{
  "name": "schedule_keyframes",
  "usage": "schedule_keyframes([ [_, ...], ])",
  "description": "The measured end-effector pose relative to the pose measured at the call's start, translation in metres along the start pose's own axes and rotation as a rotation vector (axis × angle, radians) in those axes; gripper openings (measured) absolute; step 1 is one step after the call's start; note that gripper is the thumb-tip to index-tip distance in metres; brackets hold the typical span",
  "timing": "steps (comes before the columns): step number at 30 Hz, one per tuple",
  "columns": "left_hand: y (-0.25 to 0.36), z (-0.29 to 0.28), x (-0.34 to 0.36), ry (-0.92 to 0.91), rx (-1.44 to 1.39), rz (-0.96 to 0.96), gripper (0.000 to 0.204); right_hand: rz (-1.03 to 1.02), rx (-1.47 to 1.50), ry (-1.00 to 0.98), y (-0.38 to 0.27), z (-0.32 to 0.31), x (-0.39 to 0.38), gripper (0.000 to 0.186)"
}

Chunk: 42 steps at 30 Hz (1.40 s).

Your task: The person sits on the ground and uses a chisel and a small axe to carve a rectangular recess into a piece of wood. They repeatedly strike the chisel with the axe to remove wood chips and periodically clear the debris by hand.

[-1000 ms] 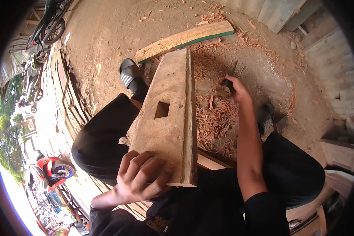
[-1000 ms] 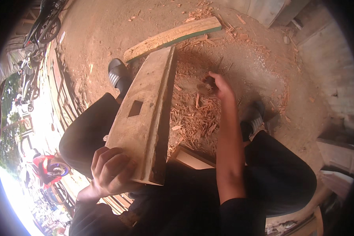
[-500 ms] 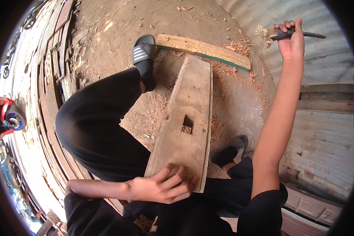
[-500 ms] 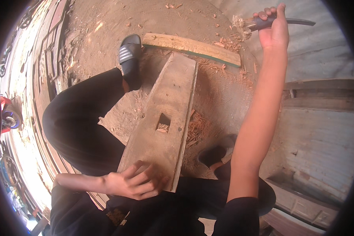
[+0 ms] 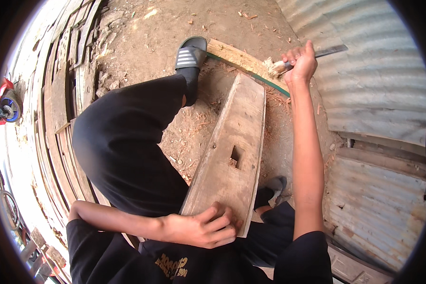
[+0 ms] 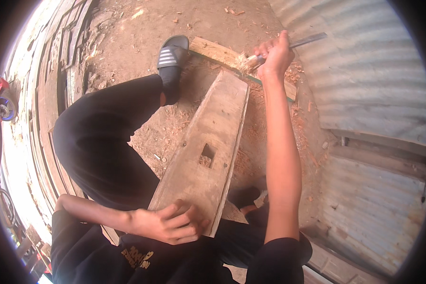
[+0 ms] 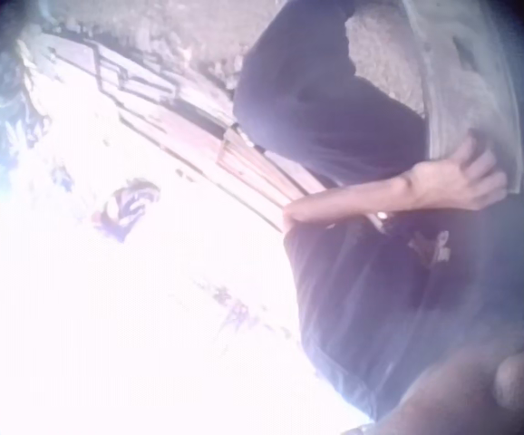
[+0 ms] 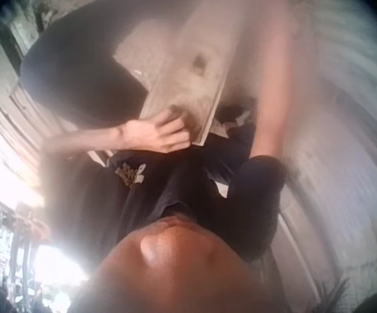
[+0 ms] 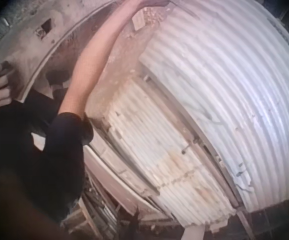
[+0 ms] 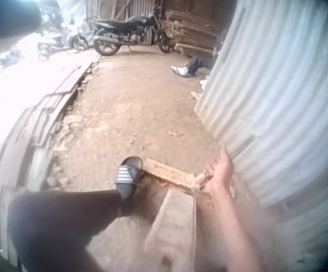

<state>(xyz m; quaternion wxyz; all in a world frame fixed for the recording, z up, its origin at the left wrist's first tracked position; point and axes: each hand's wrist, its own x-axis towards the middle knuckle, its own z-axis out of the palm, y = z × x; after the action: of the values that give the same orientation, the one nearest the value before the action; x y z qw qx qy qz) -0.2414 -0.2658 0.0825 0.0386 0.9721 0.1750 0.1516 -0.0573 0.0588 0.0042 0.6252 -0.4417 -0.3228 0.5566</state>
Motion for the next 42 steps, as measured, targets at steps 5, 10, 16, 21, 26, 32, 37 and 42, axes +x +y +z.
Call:
schedule_keyframes([
  [5,-0.002,-0.002,0.008,-0.016,0.012,0.047,0.026,0.190,-0.350,0.003,0.089,-0.057,-0.053,0.040],
  [10,-0.004,-0.002,0.010,-0.027,0.003,0.096,0.020,0.323,-0.263,0.019,0.070,-0.092,-0.047,0.041],
  [16,-0.019,-0.025,0.021,-0.033,0.116,0.090,0.035,0.391,-0.562,0.065,-0.055,-0.182,-0.076,0.037],
  [21,-0.057,-0.077,0.082,0.023,0.046,-0.202,0.053,0.366,-0.675,0.318,-0.141,-0.319,-0.124,0.037],
  [26,-0.086,-0.094,0.148,0.091,-0.062,-0.603,0.072,0.359,-0.562,0.688,-0.149,-0.423,-0.138,0.033],
  [32,-0.099,-0.095,0.227,0.094,-0.035,-0.614,0.065,0.314,-0.715,0.583,-0.180,-0.465,-0.162,0.033],
  [37,-0.087,-0.104,0.304,-0.112,-0.062,-0.432,0.060,0.182,-0.713,0.523,-0.214,-0.449,-0.168,0.034],
  [42,-0.087,-0.134,0.339,-0.111,-0.642,-0.647,0.060,0.225,-0.705,0.590,-0.221,-0.488,-0.188,0.037],
])
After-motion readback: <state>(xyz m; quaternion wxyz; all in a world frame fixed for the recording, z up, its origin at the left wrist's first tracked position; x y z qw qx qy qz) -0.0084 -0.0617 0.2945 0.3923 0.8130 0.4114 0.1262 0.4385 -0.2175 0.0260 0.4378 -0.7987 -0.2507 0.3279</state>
